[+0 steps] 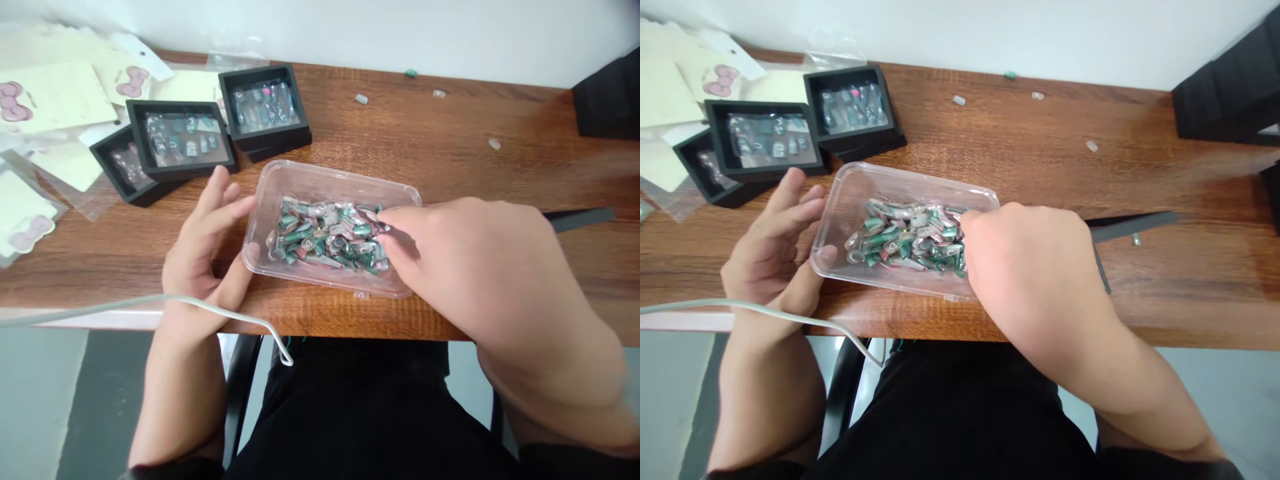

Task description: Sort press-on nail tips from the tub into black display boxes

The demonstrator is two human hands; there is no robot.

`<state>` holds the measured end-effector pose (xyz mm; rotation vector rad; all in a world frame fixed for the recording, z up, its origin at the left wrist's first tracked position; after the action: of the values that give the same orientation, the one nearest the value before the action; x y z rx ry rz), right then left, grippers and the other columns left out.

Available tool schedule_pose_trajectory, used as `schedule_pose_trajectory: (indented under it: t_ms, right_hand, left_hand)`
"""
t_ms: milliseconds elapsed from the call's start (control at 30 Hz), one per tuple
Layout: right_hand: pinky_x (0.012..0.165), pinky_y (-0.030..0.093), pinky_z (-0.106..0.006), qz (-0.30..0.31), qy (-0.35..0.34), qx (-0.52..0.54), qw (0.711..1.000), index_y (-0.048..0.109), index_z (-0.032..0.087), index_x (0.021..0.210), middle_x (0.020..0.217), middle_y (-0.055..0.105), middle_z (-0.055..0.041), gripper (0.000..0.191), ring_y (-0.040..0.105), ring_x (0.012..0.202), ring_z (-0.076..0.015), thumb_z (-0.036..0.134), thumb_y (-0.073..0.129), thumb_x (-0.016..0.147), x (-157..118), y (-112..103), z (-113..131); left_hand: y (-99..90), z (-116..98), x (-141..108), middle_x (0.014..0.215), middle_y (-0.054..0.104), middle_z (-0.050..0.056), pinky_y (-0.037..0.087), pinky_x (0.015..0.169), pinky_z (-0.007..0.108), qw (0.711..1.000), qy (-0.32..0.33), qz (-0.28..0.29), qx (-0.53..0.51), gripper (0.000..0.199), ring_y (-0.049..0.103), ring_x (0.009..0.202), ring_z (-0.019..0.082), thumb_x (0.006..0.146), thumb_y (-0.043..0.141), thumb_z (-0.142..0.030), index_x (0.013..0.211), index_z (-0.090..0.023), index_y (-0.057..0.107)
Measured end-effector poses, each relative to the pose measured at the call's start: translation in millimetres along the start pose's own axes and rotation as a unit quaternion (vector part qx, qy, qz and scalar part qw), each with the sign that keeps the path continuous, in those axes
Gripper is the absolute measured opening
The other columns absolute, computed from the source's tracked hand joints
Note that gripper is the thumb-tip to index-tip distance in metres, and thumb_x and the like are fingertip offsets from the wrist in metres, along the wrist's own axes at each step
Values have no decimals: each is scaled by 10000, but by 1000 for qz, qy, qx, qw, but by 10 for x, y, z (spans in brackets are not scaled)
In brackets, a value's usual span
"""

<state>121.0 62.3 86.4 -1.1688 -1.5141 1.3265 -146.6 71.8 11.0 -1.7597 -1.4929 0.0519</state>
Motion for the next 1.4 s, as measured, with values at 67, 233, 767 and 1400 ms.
schedule_pose_trajectory:
  t_ms: [67, 233, 767, 1400]
  right_hand:
    - [494, 96, -301, -8, 8, 7, 1000, 572, 201, 596, 463, 424, -21, 335, 207, 385, -100, 275, 526, 919, 41, 15, 11]
    - [501, 123, -299, 33, 30, 23, 999, 578, 182, 589, 571, 571, -64, 331, 393, 443, -130, 257, 588, 912, 159, 74, 71]
    - [550, 158, -317, 11, 0, 35, 999, 629, 187, 666, 654, 628, -44, 287, 483, 564, -150, 120, 480, 901, 248, 138, 145]
    - [567, 130, -321, 19, 5, 29, 999, 692, 193, 791, 692, 676, -58, 300, 455, 514, -143, 267, 474, 983, 225, 139, 171]
  left_hand:
    - [1, -22, -12, 1606, 507, 76, 510, 1189, 507, 999, 14, 28, -35, 401, 597, 1394, 297, 908, 715, -122, 1291, -233, 680]
    - [-8, -107, -18, 1457, 653, -31, 613, 886, 379, 998, 50, 38, -16, 165, 760, 1103, 221, 869, 691, -108, 845, -269, 714]
    - [-53, -220, -34, 1412, 679, 43, 572, 733, 348, 993, 96, 31, 55, 99, 750, 882, 175, 854, 713, -160, 836, -256, 701]
    - [39, -155, -30, 1101, 799, -7, 506, 619, 306, 988, 128, 19, 82, 98, 729, 733, 159, 842, 688, -193, 805, -256, 623]
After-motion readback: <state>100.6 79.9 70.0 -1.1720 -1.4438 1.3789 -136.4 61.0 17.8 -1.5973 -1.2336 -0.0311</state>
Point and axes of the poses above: each hand's wrist, its own x-axis towards the middle knuckle, its own y-axis out of the palm, z = x × y, the point moved 3 cm from there along x, towards the middle knuckle
